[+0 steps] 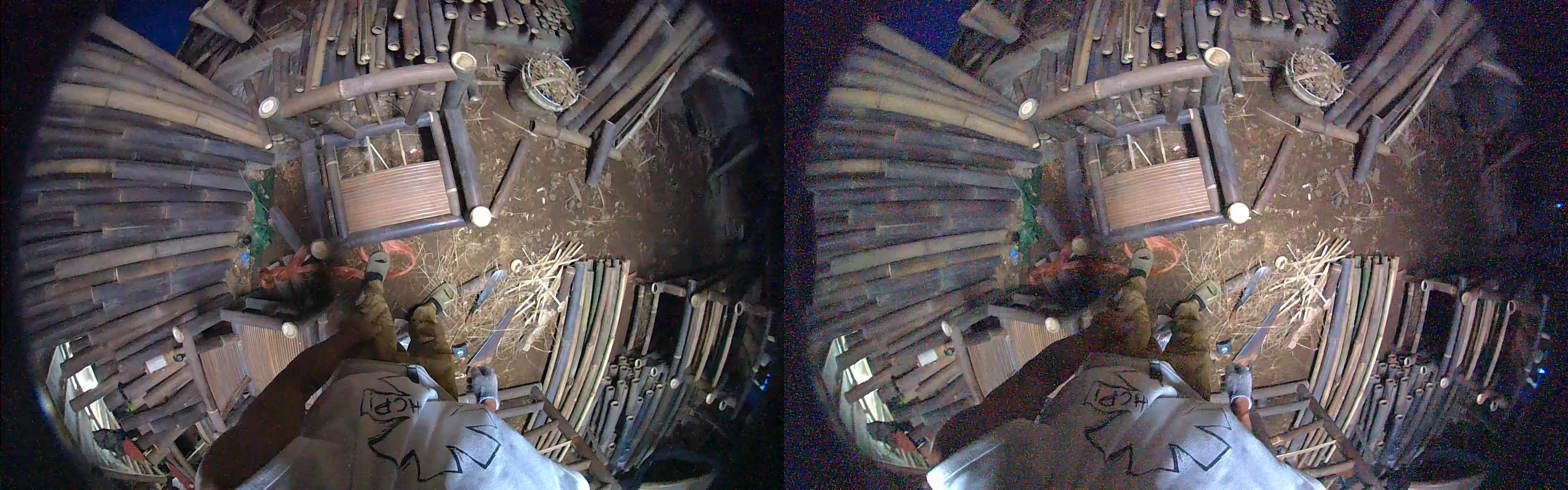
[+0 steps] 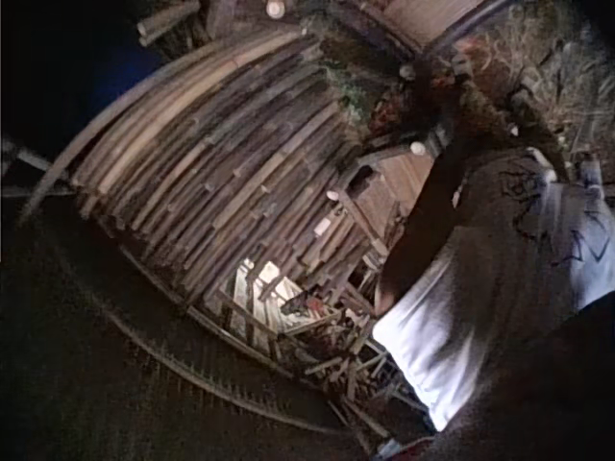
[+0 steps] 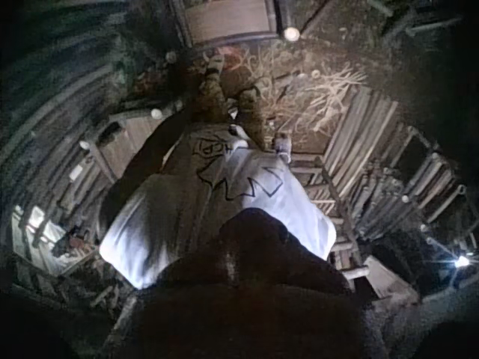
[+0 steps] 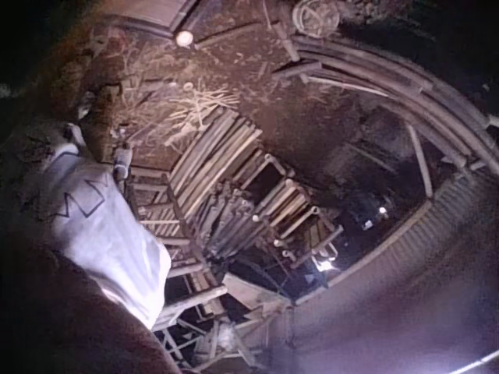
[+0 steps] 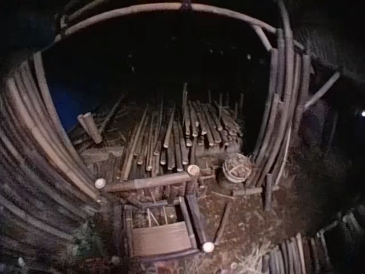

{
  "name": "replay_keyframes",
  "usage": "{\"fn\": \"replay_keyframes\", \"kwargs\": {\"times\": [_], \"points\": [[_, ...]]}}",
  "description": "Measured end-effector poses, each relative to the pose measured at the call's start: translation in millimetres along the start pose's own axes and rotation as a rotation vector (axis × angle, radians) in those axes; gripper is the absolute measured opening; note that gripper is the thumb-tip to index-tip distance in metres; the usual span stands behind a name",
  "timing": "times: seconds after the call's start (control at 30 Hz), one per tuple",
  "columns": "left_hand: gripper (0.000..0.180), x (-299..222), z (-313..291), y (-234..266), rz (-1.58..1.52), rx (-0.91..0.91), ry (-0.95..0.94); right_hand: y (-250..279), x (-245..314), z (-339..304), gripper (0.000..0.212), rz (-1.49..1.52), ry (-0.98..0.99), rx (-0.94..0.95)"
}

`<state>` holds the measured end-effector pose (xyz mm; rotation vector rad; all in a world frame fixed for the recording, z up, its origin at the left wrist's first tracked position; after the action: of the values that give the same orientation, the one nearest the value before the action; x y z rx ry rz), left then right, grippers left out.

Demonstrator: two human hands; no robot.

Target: The person constructs a bamboo chair by hand and using a large knife, first securing bamboo slats into the seat frame, then splitting a bamboo pole into thin strips, and finally weaving and fitting more bamboo pieces into the chair structure.

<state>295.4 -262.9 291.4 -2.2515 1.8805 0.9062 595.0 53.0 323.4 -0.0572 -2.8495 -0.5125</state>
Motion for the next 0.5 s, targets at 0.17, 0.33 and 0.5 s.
{"fn": "replay_keyframes", "kwargs": {"times": [0.17, 0.33, 0.5], "points": [[0.044, -26.1, -0.8, -30.0, 0.075, 0.047, -0.054, 15.2, 2.0, 3.8, 0.028, -0.678, 0.296, 0.259], [0.040, -30.3, -22.8, -20.6, 0.297, 0.280, -0.164, -6.0, 49.2, -52.6, 0.028, -0.238, 0.210, 0.511], [0.041, -33.7, -26.0, 5.4, 0.709, 0.611, 0.062, -10.9, 31.3, -85.9, 0.028, -0.021, 0.280, 0.528]]}}
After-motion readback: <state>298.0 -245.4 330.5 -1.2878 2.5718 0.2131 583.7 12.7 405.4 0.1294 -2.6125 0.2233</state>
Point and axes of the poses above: each hand's wrist, its own z-axis towards the middle knuckle, its own y-axis out of the back of the hand, x = y × z, the point moved 1 cm from there along z, towards the middle knuckle, and after that the axes turned 15 degrees about -z, right-handed, at the moved point
